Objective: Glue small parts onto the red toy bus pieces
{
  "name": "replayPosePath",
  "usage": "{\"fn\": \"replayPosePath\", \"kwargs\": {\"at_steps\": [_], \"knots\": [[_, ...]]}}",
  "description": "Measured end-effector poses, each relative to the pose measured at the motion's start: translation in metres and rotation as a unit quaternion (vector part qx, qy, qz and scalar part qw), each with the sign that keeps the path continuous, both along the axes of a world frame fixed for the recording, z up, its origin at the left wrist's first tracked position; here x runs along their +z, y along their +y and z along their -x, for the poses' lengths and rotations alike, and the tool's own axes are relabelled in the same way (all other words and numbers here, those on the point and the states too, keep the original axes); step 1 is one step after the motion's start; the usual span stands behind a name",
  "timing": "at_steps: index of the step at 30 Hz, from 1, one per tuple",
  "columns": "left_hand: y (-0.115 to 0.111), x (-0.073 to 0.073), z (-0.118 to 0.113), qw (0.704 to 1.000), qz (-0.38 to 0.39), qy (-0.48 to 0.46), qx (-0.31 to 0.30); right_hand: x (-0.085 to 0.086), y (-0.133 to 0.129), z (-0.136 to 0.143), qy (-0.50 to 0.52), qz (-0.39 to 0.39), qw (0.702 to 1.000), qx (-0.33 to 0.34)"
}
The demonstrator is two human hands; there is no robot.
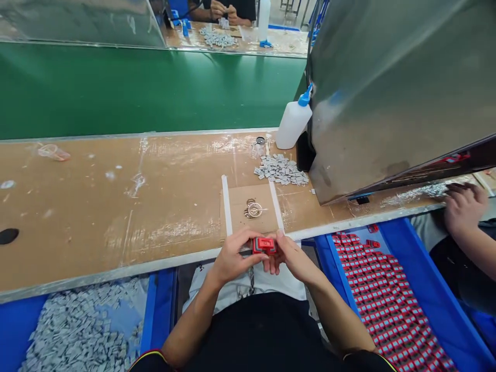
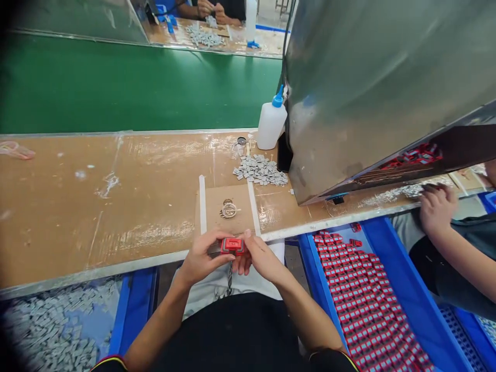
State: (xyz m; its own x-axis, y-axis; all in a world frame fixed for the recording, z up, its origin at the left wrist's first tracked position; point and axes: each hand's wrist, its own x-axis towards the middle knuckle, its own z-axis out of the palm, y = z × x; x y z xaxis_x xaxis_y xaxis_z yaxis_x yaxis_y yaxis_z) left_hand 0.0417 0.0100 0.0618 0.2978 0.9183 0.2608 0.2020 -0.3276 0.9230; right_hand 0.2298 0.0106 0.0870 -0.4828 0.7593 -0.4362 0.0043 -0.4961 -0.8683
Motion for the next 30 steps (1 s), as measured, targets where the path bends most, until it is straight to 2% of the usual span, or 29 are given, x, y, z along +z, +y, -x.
{"fn": "replayPosePath", "kwargs": {"at_steps": [2,4,7,12,14,16,18,21,24,26,28,30], "knots": [[0.000,-0.001,0.004,0.999,0.026,-0.013,0.027,0.002,0.001,0.000,-0.021,-0.064,0.997,-0.040],[0.001,-0.002,0.006,0.997,0.059,-0.040,0.029,0.003,0.000,0.001,-0.028,-0.113,0.991,-0.069],[0.002,-0.005,0.004,0.994,0.089,-0.067,0.016,0.003,-0.002,0.004,-0.029,-0.149,0.985,-0.082],[-0.007,-0.006,-0.006,0.993,0.078,-0.062,0.069,-0.003,-0.009,0.019,-0.114,-0.210,0.953,-0.186],[-0.014,-0.005,-0.008,0.992,0.087,-0.070,0.051,-0.004,-0.013,0.026,-0.132,-0.220,0.944,-0.206],[-0.019,-0.003,-0.007,0.992,0.107,-0.073,0.003,-0.004,-0.015,0.031,-0.142,-0.231,0.941,-0.202],[-0.020,-0.002,-0.003,0.990,0.123,-0.059,-0.020,-0.002,-0.014,0.032,-0.152,-0.254,0.941,-0.164],[-0.014,-0.004,0.004,0.992,0.124,-0.035,0.015,0.003,-0.010,0.026,-0.144,-0.305,0.938,-0.073],[-0.005,-0.005,0.007,0.993,0.114,-0.026,0.005,0.008,-0.005,0.016,-0.110,-0.327,0.938,-0.024],[-0.002,-0.005,0.007,0.994,0.105,-0.025,-0.009,0.010,-0.004,0.009,-0.082,-0.328,0.941,-0.008],[0.000,-0.005,0.006,0.994,0.101,-0.037,0.001,0.008,-0.002,0.002,-0.058,-0.329,0.943,-0.008],[0.000,-0.008,0.006,0.993,0.102,-0.051,0.021,0.002,0.002,-0.003,-0.053,-0.316,0.946,-0.056]]}}
